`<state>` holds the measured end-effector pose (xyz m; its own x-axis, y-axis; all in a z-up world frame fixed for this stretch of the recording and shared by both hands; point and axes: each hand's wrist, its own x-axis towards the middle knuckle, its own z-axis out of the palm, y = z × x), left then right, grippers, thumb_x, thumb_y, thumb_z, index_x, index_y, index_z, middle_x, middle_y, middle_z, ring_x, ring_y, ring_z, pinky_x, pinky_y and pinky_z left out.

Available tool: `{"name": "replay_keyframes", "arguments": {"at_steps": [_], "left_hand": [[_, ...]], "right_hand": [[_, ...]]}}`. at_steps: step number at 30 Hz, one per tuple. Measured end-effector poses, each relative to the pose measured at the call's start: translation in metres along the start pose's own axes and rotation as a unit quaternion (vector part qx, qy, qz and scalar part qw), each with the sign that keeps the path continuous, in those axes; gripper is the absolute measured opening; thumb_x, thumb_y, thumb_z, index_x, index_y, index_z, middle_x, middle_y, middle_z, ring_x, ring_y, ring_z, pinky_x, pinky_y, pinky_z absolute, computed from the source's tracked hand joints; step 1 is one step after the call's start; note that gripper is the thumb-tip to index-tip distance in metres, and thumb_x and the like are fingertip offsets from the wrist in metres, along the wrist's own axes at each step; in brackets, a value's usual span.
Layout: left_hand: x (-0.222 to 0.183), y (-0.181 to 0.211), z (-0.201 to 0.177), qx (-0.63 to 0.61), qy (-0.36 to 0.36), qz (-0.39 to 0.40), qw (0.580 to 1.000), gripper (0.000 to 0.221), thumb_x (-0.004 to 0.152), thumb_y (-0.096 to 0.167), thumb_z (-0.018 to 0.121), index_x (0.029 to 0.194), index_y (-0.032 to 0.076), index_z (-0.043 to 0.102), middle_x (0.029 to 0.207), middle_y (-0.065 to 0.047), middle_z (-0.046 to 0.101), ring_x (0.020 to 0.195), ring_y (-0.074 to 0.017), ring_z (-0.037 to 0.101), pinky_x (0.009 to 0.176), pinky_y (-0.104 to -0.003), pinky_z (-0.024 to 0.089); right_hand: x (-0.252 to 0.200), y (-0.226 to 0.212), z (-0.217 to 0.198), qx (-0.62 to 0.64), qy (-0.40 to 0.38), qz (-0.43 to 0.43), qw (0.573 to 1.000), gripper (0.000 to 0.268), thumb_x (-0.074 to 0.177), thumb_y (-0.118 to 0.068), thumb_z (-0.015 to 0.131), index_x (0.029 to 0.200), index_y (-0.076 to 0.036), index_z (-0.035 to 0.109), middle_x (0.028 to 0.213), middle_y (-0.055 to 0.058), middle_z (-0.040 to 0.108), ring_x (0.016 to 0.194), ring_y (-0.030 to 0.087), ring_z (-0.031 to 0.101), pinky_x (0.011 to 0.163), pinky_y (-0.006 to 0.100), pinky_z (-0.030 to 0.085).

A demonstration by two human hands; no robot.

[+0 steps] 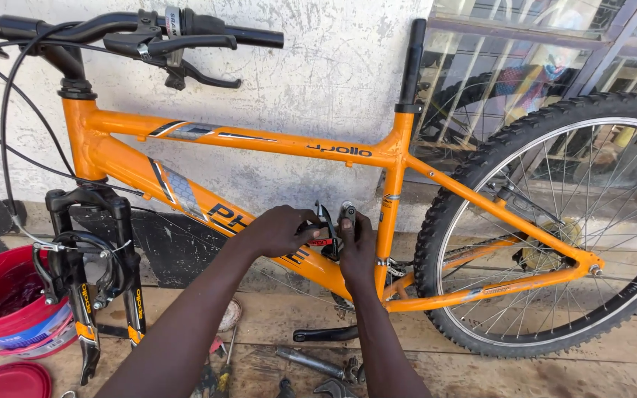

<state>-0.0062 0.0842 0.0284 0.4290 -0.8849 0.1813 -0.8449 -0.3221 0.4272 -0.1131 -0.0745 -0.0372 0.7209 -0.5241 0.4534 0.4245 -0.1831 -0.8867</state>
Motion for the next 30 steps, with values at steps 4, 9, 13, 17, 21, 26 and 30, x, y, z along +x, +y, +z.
{"name": "replay_keyframes", "arguments": {"at_steps": [4, 9, 13, 17, 21, 26, 30], "left_hand": [[-0.016, 0.002, -0.02, 0.129, -0.02, -0.002, 0.991, 0.069, 0.099, 0.064, 0.051, 0.137, 0.009, 0.063, 0.098, -0.023, 0.075, 0.08, -0.038, 0.074, 0.073, -0.051, 0.058], [-0.012, -0.006, -0.006, 0.161, 0.024, 0.003, 0.987, 0.072, 0.082, 0.07, 0.07, 0.118, 0.008, 0.074, 0.089, -0.021, 0.075, 0.073, -0.0348, 0.074, 0.064, -0.045, 0.059], [-0.019, -0.001, -0.002, 0.196, 0.038, 0.007, 0.98, 0.063, 0.083, 0.059, 0.071, 0.118, 0.006, 0.073, 0.09, -0.019, 0.076, 0.077, -0.0349, 0.075, 0.068, -0.043, 0.059], [-0.022, 0.001, 0.002, 0.206, 0.067, 0.007, 0.976, 0.063, 0.084, 0.058, 0.071, 0.115, 0.004, 0.074, 0.089, -0.02, 0.075, 0.077, -0.0358, 0.075, 0.067, -0.043, 0.059], [-0.02, 0.001, 0.002, 0.208, 0.073, 0.009, 0.975, 0.062, 0.086, 0.057, 0.068, 0.117, 0.003, 0.074, 0.088, -0.02, 0.076, 0.078, -0.0353, 0.075, 0.066, -0.043, 0.058], [-0.022, 0.005, -0.001, 0.199, 0.068, 0.002, 0.978, 0.064, 0.086, 0.057, 0.067, 0.119, 0.002, 0.073, 0.09, -0.021, 0.076, 0.081, -0.0366, 0.075, 0.072, -0.044, 0.059], [-0.023, 0.004, 0.001, 0.203, 0.067, 0.005, 0.977, 0.064, 0.086, 0.057, 0.067, 0.12, 0.002, 0.073, 0.09, -0.021, 0.076, 0.083, -0.0365, 0.075, 0.073, -0.043, 0.059]], "right_hand": [[0.013, 0.038, -0.011, 0.191, -0.023, 0.039, 0.981, 0.037, 0.113, -0.03, 0.038, 0.138, -0.005, 0.052, 0.124, 0.017, 0.063, 0.118, 0.025, 0.057, 0.103, 0.044, 0.045], [0.039, 0.086, -0.014, 0.235, -0.013, 0.045, 0.971, 0.064, 0.109, -0.058, 0.032, 0.126, -0.005, 0.066, 0.108, 0.019, 0.071, 0.099, 0.029, 0.068, 0.087, 0.046, 0.058], [0.029, 0.063, -0.01, 0.156, 0.049, 0.022, 0.986, 0.046, 0.114, -0.039, 0.039, 0.133, -0.007, 0.066, 0.117, 0.017, 0.07, 0.108, 0.027, 0.067, 0.099, 0.047, 0.055], [0.006, 0.02, 0.003, -0.011, 0.032, -0.07, 0.997, 0.047, 0.112, -0.043, 0.036, 0.133, -0.008, 0.06, 0.115, 0.014, 0.063, 0.112, 0.024, 0.06, 0.1, 0.044, 0.051], [0.004, 0.034, -0.002, -0.084, 0.014, -0.146, 0.986, 0.029, 0.109, -0.029, 0.051, 0.131, -0.01, 0.055, 0.107, 0.01, 0.058, 0.107, 0.023, 0.058, 0.094, 0.043, 0.049], [0.04, 0.038, 0.003, 0.302, 0.005, 0.112, 0.947, 0.06, 0.108, -0.057, 0.02, 0.129, -0.009, 0.05, 0.083, 0.006, 0.05, 0.072, 0.019, 0.053, 0.069, 0.034, 0.046], [0.057, 0.064, -0.002, 0.274, -0.137, 0.052, 0.95, 0.067, 0.096, -0.078, 0.04, 0.119, -0.016, 0.052, 0.069, 0.0, 0.041, 0.045, 0.01, 0.042, 0.046, 0.022, 0.037]]}}
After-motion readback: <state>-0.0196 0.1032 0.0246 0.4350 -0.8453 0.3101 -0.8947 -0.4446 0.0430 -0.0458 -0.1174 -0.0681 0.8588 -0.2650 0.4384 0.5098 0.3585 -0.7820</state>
